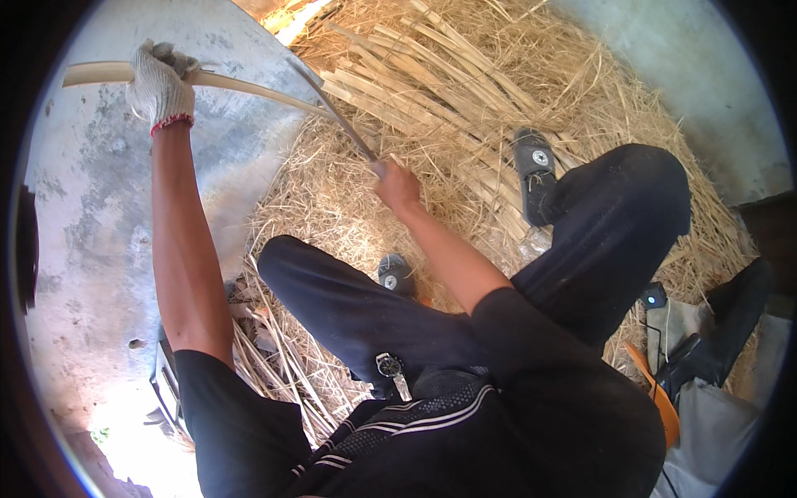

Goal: The person sits on a straw-covered floor and uses a green-handled knife to shave the outer layer off a long bamboo pole. They hold the pole with a gloved left hand and repeatedly scrape the surface with the knife in their right hand, creating thin wood shavings.

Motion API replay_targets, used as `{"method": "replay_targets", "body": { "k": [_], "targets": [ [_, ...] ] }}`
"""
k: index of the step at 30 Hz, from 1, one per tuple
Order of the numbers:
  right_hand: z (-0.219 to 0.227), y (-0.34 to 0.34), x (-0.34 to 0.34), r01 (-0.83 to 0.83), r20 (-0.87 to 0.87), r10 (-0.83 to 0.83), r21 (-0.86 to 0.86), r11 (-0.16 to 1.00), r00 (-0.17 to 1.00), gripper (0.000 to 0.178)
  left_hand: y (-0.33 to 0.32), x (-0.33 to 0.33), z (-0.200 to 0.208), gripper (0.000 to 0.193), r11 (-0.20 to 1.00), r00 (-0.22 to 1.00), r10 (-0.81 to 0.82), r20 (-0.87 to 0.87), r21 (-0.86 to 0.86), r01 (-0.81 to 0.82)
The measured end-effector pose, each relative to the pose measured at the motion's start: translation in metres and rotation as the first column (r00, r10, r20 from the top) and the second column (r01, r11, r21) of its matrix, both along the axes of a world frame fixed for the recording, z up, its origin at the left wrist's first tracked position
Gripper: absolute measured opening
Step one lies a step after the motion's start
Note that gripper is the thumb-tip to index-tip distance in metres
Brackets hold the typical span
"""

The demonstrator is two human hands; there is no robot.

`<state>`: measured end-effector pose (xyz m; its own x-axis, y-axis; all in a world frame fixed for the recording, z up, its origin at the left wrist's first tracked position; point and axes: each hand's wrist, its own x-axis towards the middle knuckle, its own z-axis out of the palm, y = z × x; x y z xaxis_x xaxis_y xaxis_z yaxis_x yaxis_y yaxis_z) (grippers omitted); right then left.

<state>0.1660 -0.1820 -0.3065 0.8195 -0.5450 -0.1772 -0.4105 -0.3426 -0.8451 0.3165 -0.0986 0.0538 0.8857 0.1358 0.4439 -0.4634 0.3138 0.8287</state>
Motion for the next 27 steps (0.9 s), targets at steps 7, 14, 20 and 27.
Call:
{"method": "replay_targets", "body": {
  "k": [7,14,20,27],
  "targets": [
    [-0.088,-0.02,-0.002,-0.047,-0.198,0.129,0.373,0.927,0.972,0.011,-0.009,-0.001,-0.003,0.023,0.989,0.991,-0.134,-0.014,0.063,0.134],
    [-0.058,-0.055,-0.014,-0.09,-0.102,0.18,0.571,0.816,0.978,0.015,-0.027,0.004,-0.001,0.029,0.972,0.986,-0.16,0.037,0.181,0.151],
    [0.005,-0.027,0.012,-0.036,0.248,0.024,0.045,0.998,0.969,0.022,-0.033,0.0,-0.002,0.029,0.974,0.987,-0.161,0.009,0.165,0.157],
    [-0.025,-0.013,-0.003,-0.017,0.122,0.034,-0.141,0.99,0.992,0.024,-0.039,-0.001,0.001,0.027,0.987,0.998,-0.063,0.015,0.152,0.06]
  ]
}}
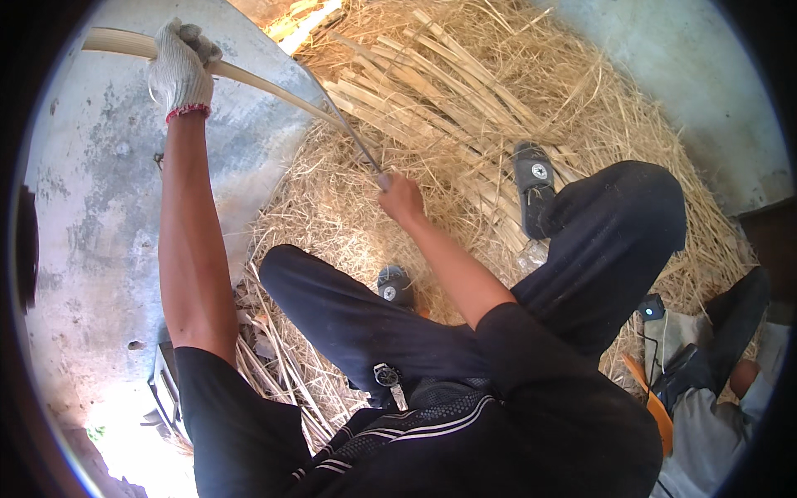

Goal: The person sits on a straw-covered floor and uses a green-handled knife to shave the outer layer off a long bamboo pole. They hold the pole with a gloved left hand and repeatedly scrape the surface with the knife in their right hand, creating thin wood shavings.

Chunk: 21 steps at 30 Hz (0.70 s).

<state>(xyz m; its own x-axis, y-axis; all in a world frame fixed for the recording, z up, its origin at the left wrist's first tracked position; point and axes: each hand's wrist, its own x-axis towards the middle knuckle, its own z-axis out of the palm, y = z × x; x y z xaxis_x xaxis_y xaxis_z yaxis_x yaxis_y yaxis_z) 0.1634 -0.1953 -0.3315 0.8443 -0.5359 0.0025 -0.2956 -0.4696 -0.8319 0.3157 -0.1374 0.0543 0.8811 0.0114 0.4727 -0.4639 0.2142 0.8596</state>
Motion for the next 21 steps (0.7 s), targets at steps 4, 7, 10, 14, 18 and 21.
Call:
{"method": "replay_targets", "body": {
  "k": [4,7,10,14,18,21],
  "targets": [
    [-0.088,-0.008,-0.018,-0.06,-0.116,0.035,-0.215,0.975,0.993,0.032,-0.002,0.004,-0.002,0.027,0.995,0.995,-0.098,-0.019,-0.016,0.098],
    [-0.065,-0.023,0.0,-0.003,-0.409,0.165,0.368,0.93,0.897,0.029,-0.004,0.009,0.003,0.027,0.99,0.99,-0.141,0.0,-0.025,0.141],
    [-0.09,-0.047,-0.006,0.095,-0.318,0.343,0.84,0.535,0.884,0.006,-0.02,-0.01,-0.001,0.026,0.989,0.989,-0.15,0.014,0.006,0.15],
    [-0.081,-0.07,-0.014,0.054,-0.221,0.395,0.918,0.393,0.892,0.014,-0.026,-0.009,-0.001,0.028,0.983,0.984,-0.171,0.054,0.075,0.167],
    [-0.075,-0.024,-0.031,-0.025,-0.216,0.085,0.268,0.963,0.973,0.044,-0.049,-0.031,0.002,0.035,0.992,0.996,-0.041,0.081,0.122,0.031],
    [-0.032,0.009,-0.028,-0.024,-0.158,0.067,0.261,0.965,0.985,0.055,-0.03,-0.03,0.004,0.036,0.979,1.0,-0.027,0.002,0.202,0.026]
  ]
}}
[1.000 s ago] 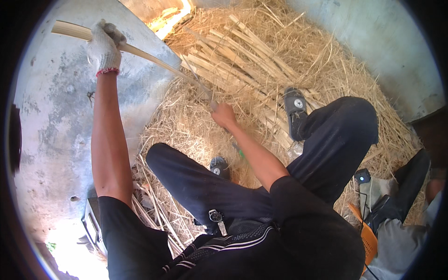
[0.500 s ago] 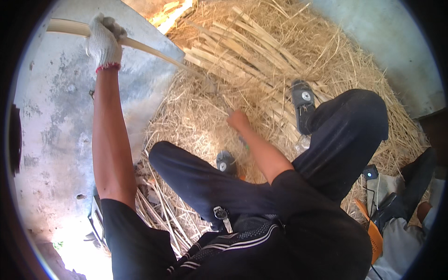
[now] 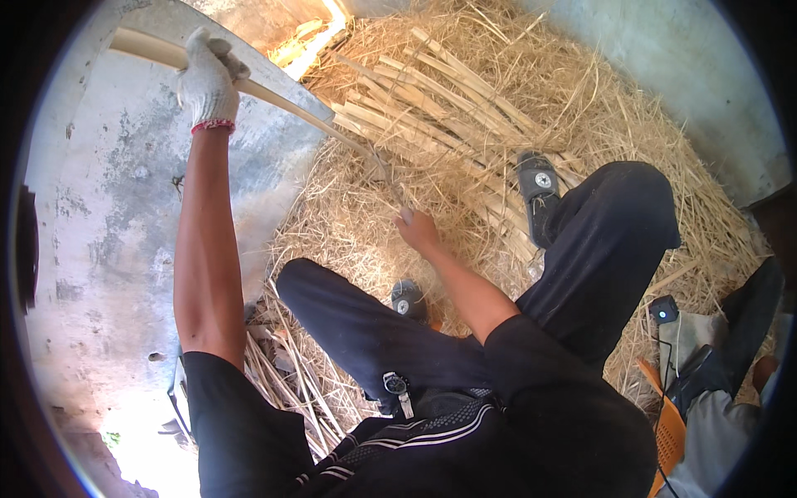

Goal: The person sits on a straw-covered floor and uses a green-handled knife to shave the outer layer off a long bamboo pole. They hold the pole with a gloved left hand and repeatedly scrape the surface with the knife in their right hand, creating thin wood shavings.

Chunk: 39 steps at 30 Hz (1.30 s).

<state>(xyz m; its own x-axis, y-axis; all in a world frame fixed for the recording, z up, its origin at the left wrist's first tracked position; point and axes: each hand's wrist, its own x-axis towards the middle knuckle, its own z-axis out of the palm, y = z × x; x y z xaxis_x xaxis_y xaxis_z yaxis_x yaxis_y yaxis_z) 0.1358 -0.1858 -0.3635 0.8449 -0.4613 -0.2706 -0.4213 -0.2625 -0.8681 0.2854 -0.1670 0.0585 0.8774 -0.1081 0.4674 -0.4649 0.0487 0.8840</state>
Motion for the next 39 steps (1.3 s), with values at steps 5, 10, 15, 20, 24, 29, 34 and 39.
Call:
{"method": "replay_targets", "body": {
  "k": [5,10,15,20,24,29,34,39],
  "targets": [
    [0.004,0.004,0.006,0.067,-0.082,-0.037,0.396,0.916,0.996,0.063,0.021,0.009,-0.005,0.033,0.994,0.999,-0.042,0.033,-0.099,0.045],
    [-0.01,-0.03,0.01,0.174,-0.229,0.025,0.803,0.57,0.973,0.064,0.031,0.015,-0.005,0.033,0.986,0.995,-0.09,0.044,-0.139,0.096],
    [0.028,-0.031,0.012,0.132,-0.267,0.067,0.66,0.74,0.961,0.065,0.029,0.011,-0.01,0.032,0.992,0.997,-0.072,0.022,-0.099,0.073],
    [0.076,-0.003,0.027,-0.019,0.087,-0.02,0.427,0.904,0.996,0.064,0.031,0.017,-0.01,0.032,0.994,0.996,-0.072,0.052,-0.08,0.076],
    [0.092,-0.002,0.044,-0.049,0.371,-0.058,0.273,0.961,0.927,0.064,0.036,0.017,-0.011,0.031,0.988,1.0,0.012,0.021,-0.152,-0.009],
    [0.01,0.009,0.02,0.079,0.193,-0.053,-0.13,0.988,0.98,0.058,0.045,0.011,-0.007,0.03,0.975,1.0,0.011,-0.019,-0.224,-0.015],
    [-0.02,0.005,0.01,0.082,-0.239,0.014,0.385,0.919,0.971,0.068,0.072,0.02,-0.013,0.031,0.975,0.995,-0.089,0.035,-0.201,0.094],
    [-0.047,-0.049,0.016,0.07,-0.222,0.203,0.82,0.569,0.954,0.063,0.048,0.012,-0.009,0.028,0.971,0.998,-0.048,0.032,-0.234,0.054]
  ]
}}
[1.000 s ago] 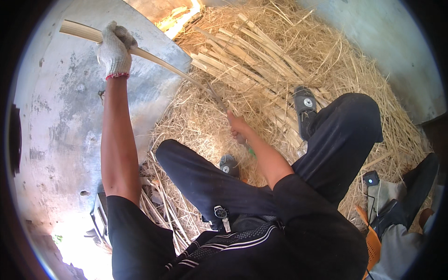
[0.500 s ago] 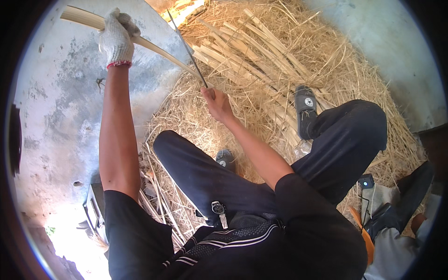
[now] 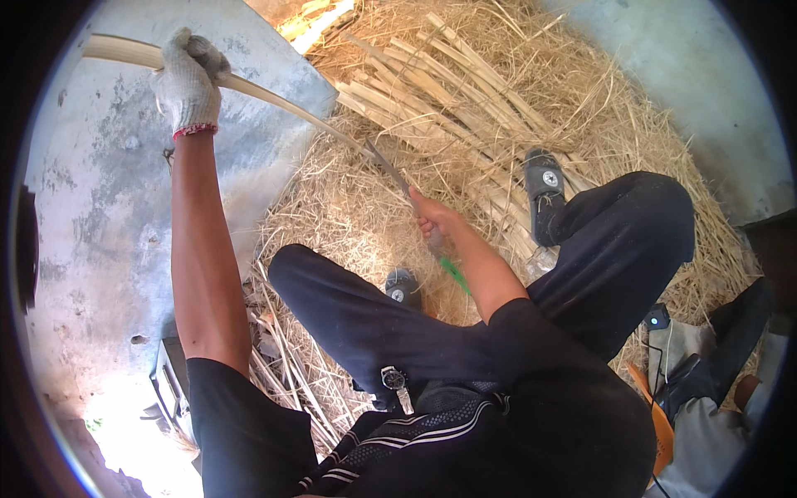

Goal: The person sits on a straw-covered floor and uses a green-handled knife to shave the outer layer off a long bamboo pole. They hold the pole with a gloved left hand and repeatedly scrape the surface with the knife in their right hand, creating thin wood shavings.

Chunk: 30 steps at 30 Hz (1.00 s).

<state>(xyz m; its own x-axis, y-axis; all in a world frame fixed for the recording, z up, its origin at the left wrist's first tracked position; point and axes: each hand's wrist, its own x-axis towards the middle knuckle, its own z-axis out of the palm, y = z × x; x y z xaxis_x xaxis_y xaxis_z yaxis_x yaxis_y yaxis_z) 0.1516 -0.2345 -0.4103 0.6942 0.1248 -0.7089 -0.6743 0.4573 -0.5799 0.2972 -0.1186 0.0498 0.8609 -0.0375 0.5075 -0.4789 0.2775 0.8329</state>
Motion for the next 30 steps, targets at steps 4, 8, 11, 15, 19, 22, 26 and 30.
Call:
{"method": "replay_targets", "body": {
  "k": [4,8,11,15,19,22,26,30],
  "targets": [
    [0.007,0.017,-0.003,0.082,0.14,0.046,-0.78,0.621,0.989,0.066,-0.001,0.002,0.0,0.025,0.998,0.999,0.051,-0.006,0.032,-0.05],
    [0.001,0.063,-0.003,0.152,0.24,0.143,-0.879,0.452,0.96,0.054,0.018,0.004,0.003,0.025,0.994,0.993,0.099,-0.058,-0.036,-0.102],
    [-0.009,0.058,0.005,0.126,0.153,-0.066,-0.426,0.896,0.986,0.03,0.027,0.002,0.001,0.026,0.994,0.993,0.054,-0.102,-0.091,-0.063],
    [-0.012,0.009,0.001,-0.011,0.031,0.01,0.024,1.0,0.999,0.016,0.039,0.022,0.004,0.024,0.997,0.999,-0.029,-0.032,-0.073,0.027],
    [0.105,0.051,0.014,0.111,0.097,-0.068,-0.552,0.827,0.993,0.022,0.044,0.017,0.0,0.02,0.996,0.998,0.042,-0.048,-0.078,-0.045],
    [0.096,0.058,0.027,0.298,0.433,0.132,-0.782,0.548,0.892,0.026,0.043,0.017,-0.006,0.023,0.997,0.997,0.029,-0.07,-0.073,-0.035],
    [0.093,0.063,0.018,0.353,0.427,0.067,-0.817,0.456,0.902,0.027,0.047,0.012,0.001,0.031,0.986,0.989,0.122,-0.082,-0.1,-0.13],
    [0.031,0.047,-0.015,-0.11,-0.095,0.058,-0.902,0.418,0.994,0.037,0.069,0.019,0.001,0.033,0.979,0.975,0.157,-0.159,-0.104,-0.174]
  ]
}}
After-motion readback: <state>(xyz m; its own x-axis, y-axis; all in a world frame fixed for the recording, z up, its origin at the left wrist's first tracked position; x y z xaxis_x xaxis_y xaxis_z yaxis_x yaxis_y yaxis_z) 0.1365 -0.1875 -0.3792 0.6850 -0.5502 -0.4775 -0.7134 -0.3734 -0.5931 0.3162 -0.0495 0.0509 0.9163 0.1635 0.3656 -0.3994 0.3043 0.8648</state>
